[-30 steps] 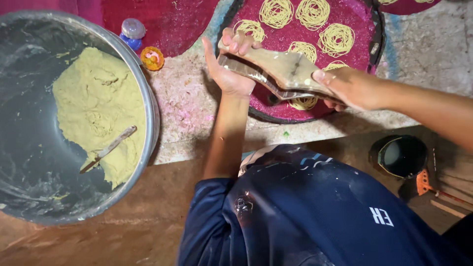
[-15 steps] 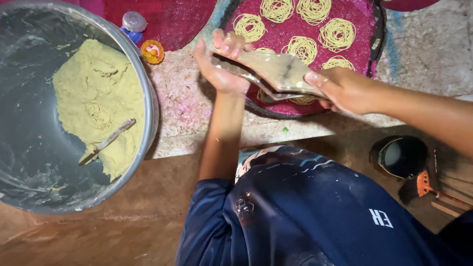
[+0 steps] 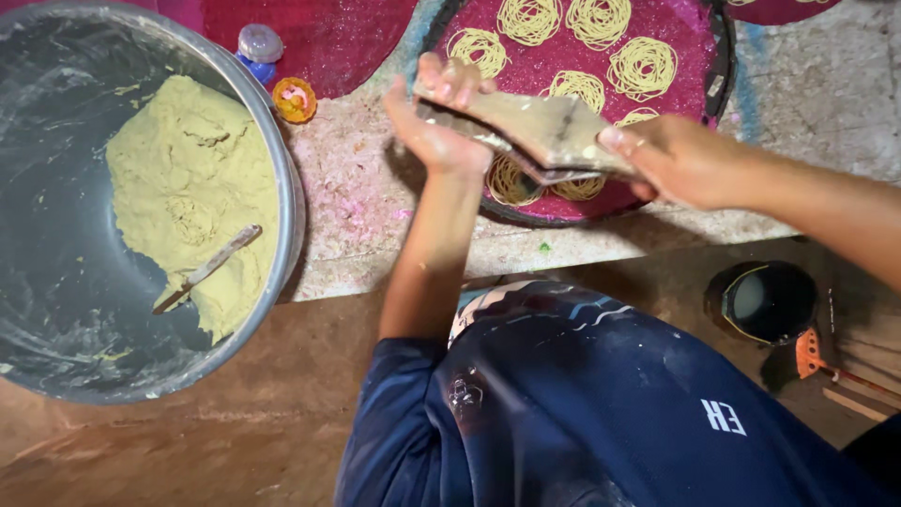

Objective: The person uses a manual dough press to extrude dough into spiral noodle shapes onto a pink mat. They repeatedly load dough into the press, extrude spirals, and move the mat to a drying rack.

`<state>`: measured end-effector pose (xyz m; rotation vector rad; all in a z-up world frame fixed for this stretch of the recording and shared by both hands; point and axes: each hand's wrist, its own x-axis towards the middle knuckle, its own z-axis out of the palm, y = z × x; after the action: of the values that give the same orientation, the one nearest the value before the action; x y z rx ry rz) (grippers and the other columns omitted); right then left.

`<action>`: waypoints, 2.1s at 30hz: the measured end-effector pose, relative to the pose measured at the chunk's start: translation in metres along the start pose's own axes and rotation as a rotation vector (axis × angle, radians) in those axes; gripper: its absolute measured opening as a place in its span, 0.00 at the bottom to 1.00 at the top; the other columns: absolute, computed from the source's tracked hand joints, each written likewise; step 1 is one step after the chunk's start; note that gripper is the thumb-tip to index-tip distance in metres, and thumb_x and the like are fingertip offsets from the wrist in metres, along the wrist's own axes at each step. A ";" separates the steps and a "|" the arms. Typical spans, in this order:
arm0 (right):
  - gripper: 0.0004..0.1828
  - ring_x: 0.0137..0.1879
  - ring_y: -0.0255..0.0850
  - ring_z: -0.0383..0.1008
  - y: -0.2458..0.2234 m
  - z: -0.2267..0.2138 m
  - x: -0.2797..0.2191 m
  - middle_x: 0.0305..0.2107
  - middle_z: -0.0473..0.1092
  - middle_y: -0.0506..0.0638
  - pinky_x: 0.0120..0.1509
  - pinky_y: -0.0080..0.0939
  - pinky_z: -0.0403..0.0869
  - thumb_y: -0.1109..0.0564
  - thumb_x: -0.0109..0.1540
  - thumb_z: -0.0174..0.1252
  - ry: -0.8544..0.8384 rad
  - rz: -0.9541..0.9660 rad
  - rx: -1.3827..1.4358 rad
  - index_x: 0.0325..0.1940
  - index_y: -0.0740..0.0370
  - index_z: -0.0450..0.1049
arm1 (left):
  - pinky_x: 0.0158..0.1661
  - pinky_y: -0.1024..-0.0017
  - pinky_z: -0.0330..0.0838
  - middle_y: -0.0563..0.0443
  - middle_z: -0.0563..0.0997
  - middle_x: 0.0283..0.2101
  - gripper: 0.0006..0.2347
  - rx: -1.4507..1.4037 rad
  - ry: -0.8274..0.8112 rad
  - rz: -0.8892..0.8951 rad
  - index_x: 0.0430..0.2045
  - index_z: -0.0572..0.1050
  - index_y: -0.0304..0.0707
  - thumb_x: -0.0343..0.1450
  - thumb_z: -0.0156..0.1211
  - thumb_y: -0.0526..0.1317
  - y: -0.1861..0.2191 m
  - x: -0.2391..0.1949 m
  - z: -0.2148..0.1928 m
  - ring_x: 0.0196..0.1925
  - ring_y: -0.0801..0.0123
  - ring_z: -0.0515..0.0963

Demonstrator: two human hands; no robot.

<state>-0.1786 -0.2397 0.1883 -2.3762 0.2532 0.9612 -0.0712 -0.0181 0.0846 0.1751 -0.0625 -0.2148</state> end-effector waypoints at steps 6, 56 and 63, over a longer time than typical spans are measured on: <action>0.35 0.21 0.44 0.70 -0.003 -0.004 0.005 0.17 0.68 0.53 0.31 0.46 0.73 0.36 0.73 0.33 0.138 -0.161 0.016 0.33 0.65 0.72 | 0.39 0.65 0.64 0.61 0.62 0.21 0.16 0.000 -0.051 0.024 0.22 0.63 0.47 0.75 0.38 0.55 0.002 0.022 0.006 0.26 0.73 0.64; 0.34 0.58 0.45 0.70 0.075 0.036 -0.007 0.50 0.72 0.52 0.64 0.43 0.68 0.32 0.72 0.42 0.091 -0.839 0.782 0.60 0.64 0.74 | 0.61 0.54 0.67 0.41 0.81 0.52 0.17 2.167 -0.707 0.107 0.52 0.77 0.40 0.68 0.65 0.39 -0.001 -0.070 0.067 0.59 0.48 0.77; 0.16 0.61 0.54 0.67 0.062 0.022 -0.002 0.52 0.69 0.59 0.67 0.49 0.66 0.57 0.69 0.58 0.697 -0.703 0.150 0.60 0.61 0.76 | 0.57 0.65 0.75 0.49 0.79 0.51 0.17 1.504 0.197 0.321 0.51 0.74 0.32 0.69 0.71 0.33 0.090 -0.116 0.012 0.53 0.66 0.79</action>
<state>-0.2152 -0.2785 0.1501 -2.3004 -0.2448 -0.2085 -0.1667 0.0922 0.1075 1.6687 -0.0442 0.2163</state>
